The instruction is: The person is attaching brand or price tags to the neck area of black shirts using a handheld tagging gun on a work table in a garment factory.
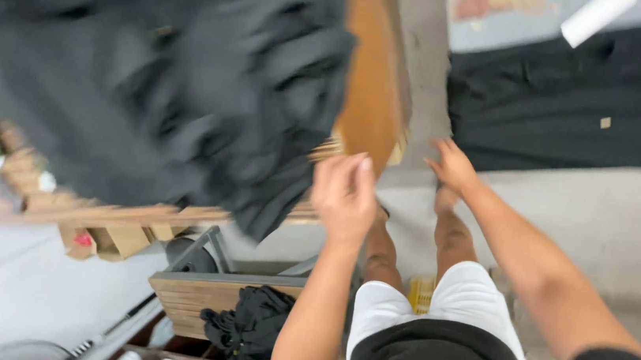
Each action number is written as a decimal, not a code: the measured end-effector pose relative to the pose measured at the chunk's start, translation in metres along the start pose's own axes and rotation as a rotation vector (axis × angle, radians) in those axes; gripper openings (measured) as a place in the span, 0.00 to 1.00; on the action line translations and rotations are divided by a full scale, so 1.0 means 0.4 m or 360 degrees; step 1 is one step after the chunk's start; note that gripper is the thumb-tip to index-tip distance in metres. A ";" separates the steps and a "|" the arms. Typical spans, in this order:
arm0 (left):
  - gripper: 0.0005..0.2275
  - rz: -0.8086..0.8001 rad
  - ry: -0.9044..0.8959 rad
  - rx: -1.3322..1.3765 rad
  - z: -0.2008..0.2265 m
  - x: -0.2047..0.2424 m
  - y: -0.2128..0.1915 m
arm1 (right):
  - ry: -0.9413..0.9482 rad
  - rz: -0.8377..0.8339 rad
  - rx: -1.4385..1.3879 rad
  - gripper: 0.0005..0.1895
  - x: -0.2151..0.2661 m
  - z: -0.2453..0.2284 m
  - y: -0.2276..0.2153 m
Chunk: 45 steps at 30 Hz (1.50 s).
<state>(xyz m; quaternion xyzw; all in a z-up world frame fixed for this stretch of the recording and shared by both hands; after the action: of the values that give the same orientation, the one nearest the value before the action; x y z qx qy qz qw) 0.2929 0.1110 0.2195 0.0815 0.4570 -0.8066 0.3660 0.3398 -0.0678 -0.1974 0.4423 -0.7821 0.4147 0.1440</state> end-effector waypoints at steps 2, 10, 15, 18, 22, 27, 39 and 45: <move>0.02 0.0067 -0.0001 0.0020 -0.003 0.021 0.000 | -0.0035 0.0073 0.0002 0.22 0.134 -0.027 -0.066; 0.02 0.0581 0.1001 -0.0214 0.093 0.069 -0.108 | 0.0202 0.0284 -0.0157 0.19 0.443 -0.258 -0.315; 0.09 0.0519 0.0317 0.0169 -0.052 -0.015 -0.485 | -0.0420 0.0550 -0.0631 0.13 0.609 -0.754 -0.469; 0.07 0.0969 0.0281 -0.0177 -0.229 -0.164 -0.776 | -0.0658 0.0646 -0.0498 0.10 0.624 -1.013 -0.427; 0.18 0.0649 0.0035 -0.0255 -0.691 -0.279 -0.870 | -0.0922 0.0959 0.0113 0.44 0.592 -1.320 -0.339; 0.08 -0.0030 0.0469 -0.0282 -0.902 -0.387 -0.841 | -0.0252 0.1286 -0.0906 0.13 0.529 -1.236 -0.415; 0.05 0.0003 0.0907 0.0121 -0.562 -0.160 -1.266 | -0.0617 0.0912 -0.1081 0.32 0.331 -0.692 -0.430; 0.09 -0.0335 0.0282 0.0147 -0.699 0.023 -1.141 | -0.0155 0.1374 0.0582 0.11 0.533 -0.848 -0.332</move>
<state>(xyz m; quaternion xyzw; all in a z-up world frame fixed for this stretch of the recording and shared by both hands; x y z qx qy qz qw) -0.0742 0.4726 0.3655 0.1208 0.4561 -0.8503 0.2334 0.2786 0.0383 0.2066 0.1137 -0.8145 0.5464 -0.1586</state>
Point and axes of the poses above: each hand's wrist, its own x-axis away from the middle knuckle, its own y-axis out of the palm, z = x × y, the point moved 6 cm from there along -x, towards the middle knuckle, and after that the axes turned 13 degrees about y, right-handed, at the moved point
